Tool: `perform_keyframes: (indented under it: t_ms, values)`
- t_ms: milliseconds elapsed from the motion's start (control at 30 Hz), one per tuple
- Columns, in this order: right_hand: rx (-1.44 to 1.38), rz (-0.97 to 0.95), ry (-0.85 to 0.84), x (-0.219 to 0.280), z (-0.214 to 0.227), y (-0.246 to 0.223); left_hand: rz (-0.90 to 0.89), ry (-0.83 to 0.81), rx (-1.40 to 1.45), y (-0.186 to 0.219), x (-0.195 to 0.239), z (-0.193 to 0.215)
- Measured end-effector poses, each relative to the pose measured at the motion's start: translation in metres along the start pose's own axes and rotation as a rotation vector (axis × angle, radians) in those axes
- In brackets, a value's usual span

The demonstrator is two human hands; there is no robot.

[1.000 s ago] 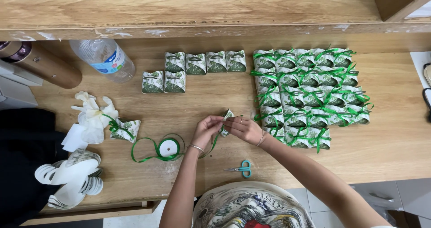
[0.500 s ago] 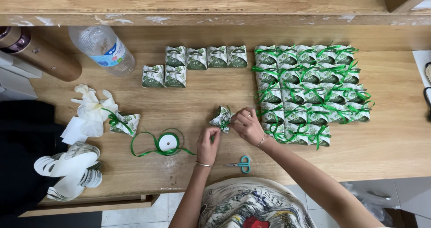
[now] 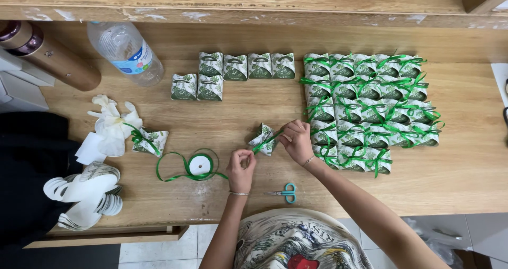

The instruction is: Wrapping small decorative gift boxes with green ribbons.

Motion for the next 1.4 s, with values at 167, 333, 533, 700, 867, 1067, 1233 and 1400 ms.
perform_keyframes:
  t_ms: [167,333,533,700,867,1067,1233,1400]
  values:
    - [-0.033,-0.081,0.004,-0.003,0.001,0.001,0.054,0.011,0.039,-0.007,-0.001,0.0]
    - [-0.035,-0.127,0.003,-0.004,0.0,0.007,0.111,0.034,0.063,-0.013,-0.004,0.004]
    - [-0.015,-0.102,0.005,-0.009,0.001,0.006,0.126,0.045,0.112,-0.017,-0.012,0.008]
    - [-0.08,-0.099,-0.012,-0.013,-0.002,0.006,0.153,0.044,0.121,-0.03,-0.024,0.008]
    - [-0.395,-0.213,-0.043,-0.019,-0.002,0.005,0.328,-0.078,0.394,-0.066,-0.036,-0.003]
    - [-0.728,-0.407,-0.101,0.006,-0.048,0.03,0.698,-0.181,0.704,-0.108,-0.042,-0.025]
    - [-0.785,-0.456,-0.134,0.003,-0.056,0.028,0.812,-0.357,0.761,-0.105,-0.041,-0.041]
    - [-0.848,-0.49,-0.143,-0.006,-0.063,0.032,0.737,-0.413,0.617,-0.095,-0.047,-0.047]
Point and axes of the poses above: each hand's wrist, its own x-axis away from the middle knuckle, its own z-axis out of the back of the hand, y = z × x, the point moved 10 cm from there along -x, towards the middle knuckle, and after that the axes turned 13 degrees about z, right-handed, at the moved point
